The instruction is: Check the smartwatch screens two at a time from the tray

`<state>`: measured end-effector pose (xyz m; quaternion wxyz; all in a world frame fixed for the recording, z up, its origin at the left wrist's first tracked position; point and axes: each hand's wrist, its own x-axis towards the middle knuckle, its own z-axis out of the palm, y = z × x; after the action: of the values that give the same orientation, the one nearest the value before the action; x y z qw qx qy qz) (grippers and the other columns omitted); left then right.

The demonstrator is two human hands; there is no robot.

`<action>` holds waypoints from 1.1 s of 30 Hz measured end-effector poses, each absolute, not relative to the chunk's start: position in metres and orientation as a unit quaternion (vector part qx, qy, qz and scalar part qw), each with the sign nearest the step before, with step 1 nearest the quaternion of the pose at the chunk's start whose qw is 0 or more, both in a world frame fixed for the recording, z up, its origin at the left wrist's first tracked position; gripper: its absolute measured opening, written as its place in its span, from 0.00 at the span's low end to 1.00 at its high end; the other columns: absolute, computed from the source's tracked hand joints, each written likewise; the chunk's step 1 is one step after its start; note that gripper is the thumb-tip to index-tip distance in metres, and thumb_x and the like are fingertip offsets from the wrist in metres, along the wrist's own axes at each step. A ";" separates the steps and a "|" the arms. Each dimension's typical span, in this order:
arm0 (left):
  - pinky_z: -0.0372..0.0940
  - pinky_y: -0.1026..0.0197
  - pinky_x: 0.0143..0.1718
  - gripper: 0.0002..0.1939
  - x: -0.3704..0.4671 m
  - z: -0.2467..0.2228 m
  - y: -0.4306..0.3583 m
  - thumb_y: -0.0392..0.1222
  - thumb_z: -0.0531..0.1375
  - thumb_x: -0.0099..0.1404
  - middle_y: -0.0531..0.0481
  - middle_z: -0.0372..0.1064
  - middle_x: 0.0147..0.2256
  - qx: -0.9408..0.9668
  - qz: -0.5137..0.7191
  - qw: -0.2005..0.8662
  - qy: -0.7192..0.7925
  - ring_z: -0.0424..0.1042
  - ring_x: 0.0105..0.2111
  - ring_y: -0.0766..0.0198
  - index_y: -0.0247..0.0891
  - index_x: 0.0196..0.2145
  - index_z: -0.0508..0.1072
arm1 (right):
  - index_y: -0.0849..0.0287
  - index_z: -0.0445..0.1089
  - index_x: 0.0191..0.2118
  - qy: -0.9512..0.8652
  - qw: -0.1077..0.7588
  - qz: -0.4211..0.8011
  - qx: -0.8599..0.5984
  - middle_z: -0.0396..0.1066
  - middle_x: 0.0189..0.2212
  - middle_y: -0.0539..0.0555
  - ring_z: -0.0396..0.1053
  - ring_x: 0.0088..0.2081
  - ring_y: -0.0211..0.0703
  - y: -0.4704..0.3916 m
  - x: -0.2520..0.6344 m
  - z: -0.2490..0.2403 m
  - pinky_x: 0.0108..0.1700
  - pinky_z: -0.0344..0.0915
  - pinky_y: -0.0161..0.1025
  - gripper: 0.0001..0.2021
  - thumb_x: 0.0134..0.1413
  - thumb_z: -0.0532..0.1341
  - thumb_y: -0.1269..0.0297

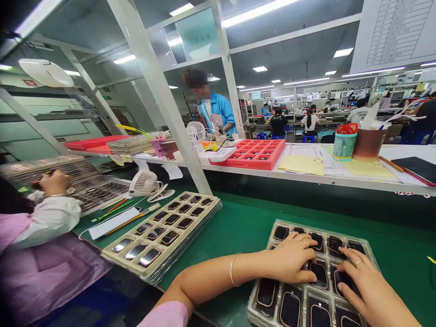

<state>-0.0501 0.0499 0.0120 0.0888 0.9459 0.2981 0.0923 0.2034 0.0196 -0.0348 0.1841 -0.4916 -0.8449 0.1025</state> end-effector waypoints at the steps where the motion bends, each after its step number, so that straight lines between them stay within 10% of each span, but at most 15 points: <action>1: 0.52 0.43 0.55 0.21 -0.050 0.012 0.050 0.55 0.58 0.58 0.35 0.59 0.56 0.944 0.096 0.100 0.300 0.54 0.58 0.45 0.33 0.40 0.71 | 0.52 0.70 0.36 -0.841 0.196 0.131 -0.487 0.59 0.58 0.57 0.51 0.60 0.61 0.020 0.203 -0.034 0.55 0.57 0.57 0.10 0.54 0.58 0.54; 11: 0.64 0.67 0.31 0.12 -0.016 0.009 0.079 0.35 0.59 0.53 0.53 0.67 0.29 0.744 0.317 0.490 0.326 0.69 0.28 0.68 0.37 0.38 0.68 | 0.55 0.62 0.36 -0.579 0.388 0.566 -0.441 0.67 0.19 0.47 0.65 0.22 0.40 0.083 0.187 -0.013 0.22 0.62 0.33 0.14 0.52 0.63 0.52; 18: 0.52 0.73 0.16 0.14 -0.019 -0.004 0.123 0.35 0.59 0.52 0.53 0.67 0.25 0.551 0.373 0.640 0.385 0.69 0.18 0.71 0.32 0.38 0.66 | 0.56 0.66 0.45 -0.486 0.437 0.624 -0.429 0.73 0.38 0.57 0.68 0.27 0.40 0.093 0.183 -0.014 0.25 0.65 0.36 0.21 0.48 0.65 0.51; 23: 0.49 0.72 0.15 0.15 -0.025 -0.007 0.117 0.45 0.57 0.56 0.50 0.69 0.27 0.571 0.348 0.646 0.367 0.70 0.18 0.70 0.32 0.39 0.67 | 0.58 0.66 0.41 -0.540 0.421 0.583 -0.436 0.73 0.32 0.53 0.64 0.22 0.35 0.090 0.178 -0.015 0.23 0.61 0.33 0.20 0.49 0.63 0.48; 33: 0.51 0.73 0.16 0.13 -0.025 -0.006 0.113 0.33 0.58 0.51 0.48 0.72 0.31 0.579 0.370 0.626 0.368 0.70 0.22 0.70 0.34 0.37 0.65 | 0.58 0.66 0.40 -0.581 0.410 0.557 -0.428 0.72 0.29 0.51 0.63 0.21 0.34 0.096 0.171 -0.016 0.21 0.60 0.31 0.17 0.49 0.63 0.51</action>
<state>-0.0250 0.1129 -0.0056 0.6261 0.5795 0.3676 0.3703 0.1714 0.0955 -0.0157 0.4105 -0.4283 -0.5812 0.5571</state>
